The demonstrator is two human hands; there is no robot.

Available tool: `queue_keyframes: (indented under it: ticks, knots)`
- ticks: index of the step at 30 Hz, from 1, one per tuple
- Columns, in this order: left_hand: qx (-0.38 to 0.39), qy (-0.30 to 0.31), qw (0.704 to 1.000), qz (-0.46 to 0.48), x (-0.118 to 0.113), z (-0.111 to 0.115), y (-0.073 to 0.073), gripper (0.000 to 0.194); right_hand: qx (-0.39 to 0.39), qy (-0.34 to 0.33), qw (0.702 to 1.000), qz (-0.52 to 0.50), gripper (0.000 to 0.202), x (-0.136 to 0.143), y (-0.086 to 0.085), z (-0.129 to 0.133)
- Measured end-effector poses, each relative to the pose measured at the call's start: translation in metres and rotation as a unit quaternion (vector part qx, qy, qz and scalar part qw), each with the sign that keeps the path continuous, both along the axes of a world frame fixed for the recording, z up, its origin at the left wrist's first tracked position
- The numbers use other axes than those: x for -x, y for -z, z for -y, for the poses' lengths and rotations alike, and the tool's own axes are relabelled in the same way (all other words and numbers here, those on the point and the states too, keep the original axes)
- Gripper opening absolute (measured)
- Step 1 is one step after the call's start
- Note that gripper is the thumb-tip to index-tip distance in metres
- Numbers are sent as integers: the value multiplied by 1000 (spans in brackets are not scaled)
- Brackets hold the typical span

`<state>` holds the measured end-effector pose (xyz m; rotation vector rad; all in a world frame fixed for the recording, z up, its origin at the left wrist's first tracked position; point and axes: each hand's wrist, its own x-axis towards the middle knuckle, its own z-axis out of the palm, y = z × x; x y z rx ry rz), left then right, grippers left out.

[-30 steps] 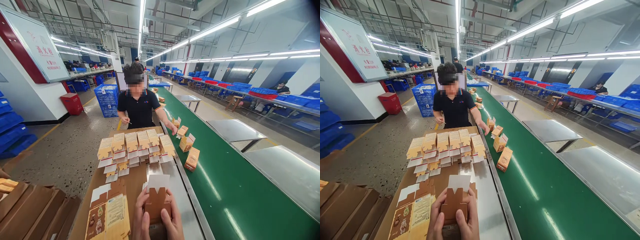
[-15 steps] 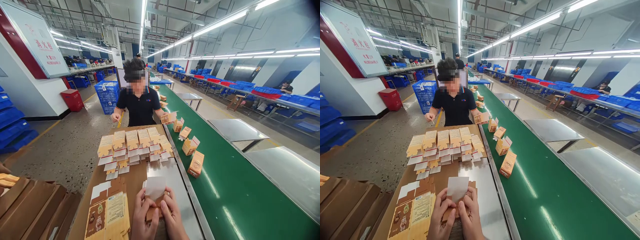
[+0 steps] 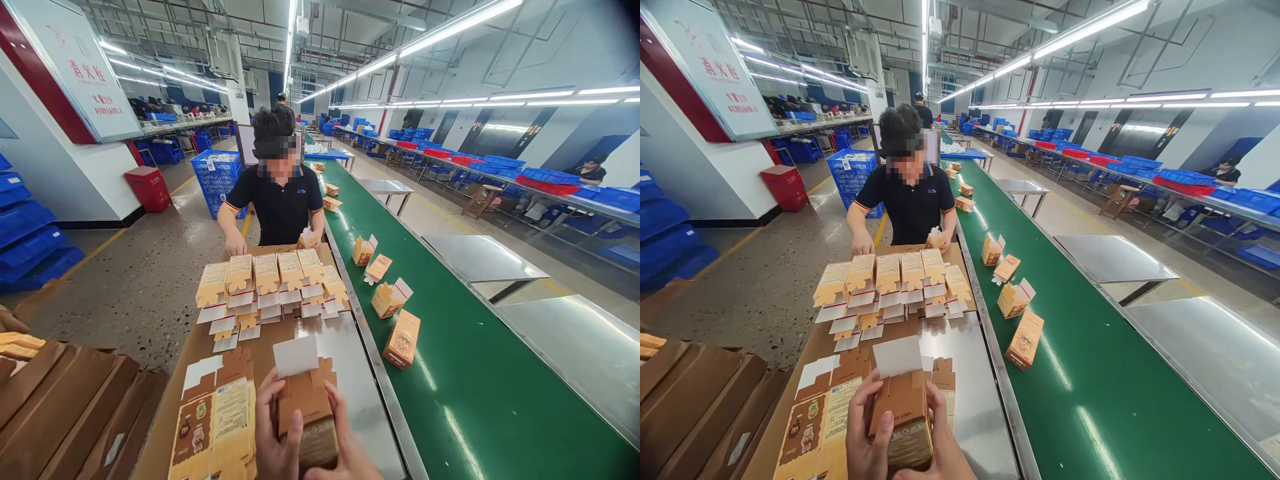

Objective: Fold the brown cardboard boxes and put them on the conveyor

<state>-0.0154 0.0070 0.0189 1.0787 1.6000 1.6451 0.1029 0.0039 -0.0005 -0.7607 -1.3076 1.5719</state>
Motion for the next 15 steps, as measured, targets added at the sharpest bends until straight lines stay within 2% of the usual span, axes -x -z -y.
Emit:
queue_keyframes:
  ticks: [1, 3, 6, 8, 11, 13, 15]
  knots:
    - [40, 9, 999, 17, 1, -4, 4, 41, 31, 1, 1000, -6, 92, 0, 6, 1]
    - [140, 49, 989, -5, 7, -11, 18, 47, 103, 45, 994, -7, 80, -6, 19, -1]
    - [277, 142, 947, -80, 19, -20, 52, 48, 182, 152, 971, 21, 56, -28, 33, -32]
    - [329, 185, 919, -118, 24, -21, 78, 44, 181, 188, 964, 41, 47, -50, 35, -74]
    - [383, 200, 881, -193, 23, -20, 109, 50, 154, 240, 955, 82, 40, -76, 29, -154]
    - [401, 198, 861, -242, 21, -22, 121, 56, 135, 245, 953, 118, 32, -82, 22, -205]
    - [410, 188, 845, -286, 19, -26, 127, 58, 112, 232, 954, 153, 28, -79, 17, -245]
